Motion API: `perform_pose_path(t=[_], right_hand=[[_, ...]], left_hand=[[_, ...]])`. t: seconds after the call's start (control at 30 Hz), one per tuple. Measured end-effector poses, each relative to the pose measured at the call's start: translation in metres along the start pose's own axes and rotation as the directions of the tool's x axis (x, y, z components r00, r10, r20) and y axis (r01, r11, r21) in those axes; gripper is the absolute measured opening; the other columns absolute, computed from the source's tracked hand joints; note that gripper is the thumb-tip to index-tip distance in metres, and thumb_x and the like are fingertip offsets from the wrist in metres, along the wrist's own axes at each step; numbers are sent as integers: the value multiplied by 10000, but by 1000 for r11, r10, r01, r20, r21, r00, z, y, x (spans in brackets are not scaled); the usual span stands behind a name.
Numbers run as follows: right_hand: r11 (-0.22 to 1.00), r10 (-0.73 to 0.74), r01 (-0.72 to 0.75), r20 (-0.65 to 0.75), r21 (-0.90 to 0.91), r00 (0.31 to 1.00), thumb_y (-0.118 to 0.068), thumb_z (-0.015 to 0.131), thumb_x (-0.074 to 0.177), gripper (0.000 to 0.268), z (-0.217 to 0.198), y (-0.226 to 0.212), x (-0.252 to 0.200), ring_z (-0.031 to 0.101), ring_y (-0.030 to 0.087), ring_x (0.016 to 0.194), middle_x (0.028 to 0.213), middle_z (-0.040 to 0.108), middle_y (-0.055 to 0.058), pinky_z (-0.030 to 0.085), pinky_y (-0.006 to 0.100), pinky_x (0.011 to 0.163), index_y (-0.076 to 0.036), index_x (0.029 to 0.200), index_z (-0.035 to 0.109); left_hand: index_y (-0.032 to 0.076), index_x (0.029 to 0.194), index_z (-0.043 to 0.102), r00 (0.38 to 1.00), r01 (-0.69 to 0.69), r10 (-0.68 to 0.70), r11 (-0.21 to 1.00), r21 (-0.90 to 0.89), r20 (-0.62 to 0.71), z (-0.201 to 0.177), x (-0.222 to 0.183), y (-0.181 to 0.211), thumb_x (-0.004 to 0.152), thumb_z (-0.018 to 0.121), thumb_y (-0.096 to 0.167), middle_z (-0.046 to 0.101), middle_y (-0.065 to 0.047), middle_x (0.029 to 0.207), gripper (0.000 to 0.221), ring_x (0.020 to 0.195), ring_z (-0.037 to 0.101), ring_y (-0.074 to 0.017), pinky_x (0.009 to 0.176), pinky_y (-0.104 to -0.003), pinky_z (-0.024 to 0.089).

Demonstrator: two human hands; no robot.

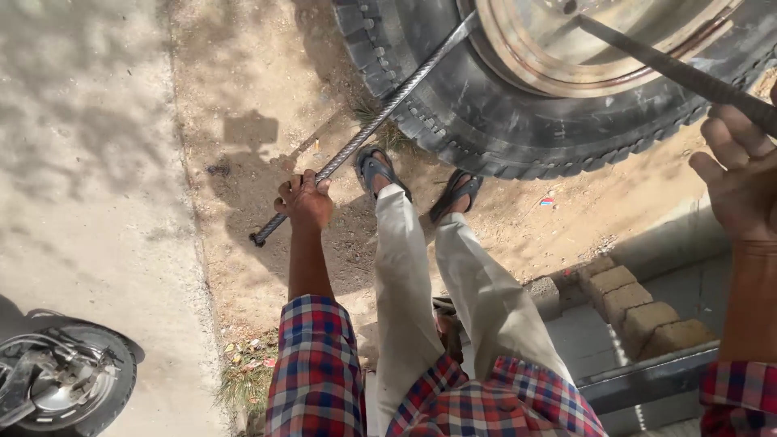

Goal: Prying a large tire off a wheel rim using two metal bars.

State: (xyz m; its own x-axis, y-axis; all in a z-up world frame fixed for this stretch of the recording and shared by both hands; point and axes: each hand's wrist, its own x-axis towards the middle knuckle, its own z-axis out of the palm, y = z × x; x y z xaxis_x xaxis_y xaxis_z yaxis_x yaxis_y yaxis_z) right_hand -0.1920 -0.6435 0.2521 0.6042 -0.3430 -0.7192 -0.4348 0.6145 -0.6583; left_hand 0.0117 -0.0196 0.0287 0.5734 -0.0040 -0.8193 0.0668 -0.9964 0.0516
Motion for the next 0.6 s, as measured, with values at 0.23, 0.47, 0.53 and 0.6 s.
perform_pose_path(t=[0.23, 0.47, 0.53, 0.6], right_hand=[[-66, -223, 224, 233, -972, 947, -177, 663, 1261, 236, 40, -67, 16, 748, 306, 1052, 1186, 703, 202, 626, 383, 926, -61, 1416, 529], [872, -98, 91, 10, -481, 995, -158, 525, 1229, 204, -181, -41, 128, 606, 126, 748, 868, 620, 60, 516, 205, 715, -32, 1133, 653], [934, -5, -53, 161, 353, 987, -96, 516, 1221, 270, -227, -26, 169, 514, 66, 677, 782, 541, 2, 457, 137, 681, -17, 1010, 665], [793, -277, 322, 164, -517, 947, -59, 513, 1229, 200, -40, -75, 123, 594, 114, 853, 947, 634, 53, 503, 206, 790, -2, 1134, 681]], left_hand=[[204, 1223, 652, 967, -102, 118, 992, 78, -228, 49, 28, -44, 888, 697, 439, 519, -190, 1340, 411, 1311, 353, -405, 966, -650, 219], [184, 1314, 636, 971, -121, 137, 989, 88, -196, 40, 21, -44, 984, 637, 360, 549, -152, 1351, 374, 1370, 394, -390, 1034, -653, 245], [204, 1252, 651, 985, -85, 94, 994, 63, -148, 41, 16, -39, 980, 640, 451, 537, -153, 1338, 368, 1328, 374, -411, 1033, -666, 213], [191, 1281, 645, 980, -99, 108, 993, 62, -168, 37, 12, -36, 1012, 629, 447, 547, -143, 1332, 372, 1338, 382, -405, 1048, -675, 216]])
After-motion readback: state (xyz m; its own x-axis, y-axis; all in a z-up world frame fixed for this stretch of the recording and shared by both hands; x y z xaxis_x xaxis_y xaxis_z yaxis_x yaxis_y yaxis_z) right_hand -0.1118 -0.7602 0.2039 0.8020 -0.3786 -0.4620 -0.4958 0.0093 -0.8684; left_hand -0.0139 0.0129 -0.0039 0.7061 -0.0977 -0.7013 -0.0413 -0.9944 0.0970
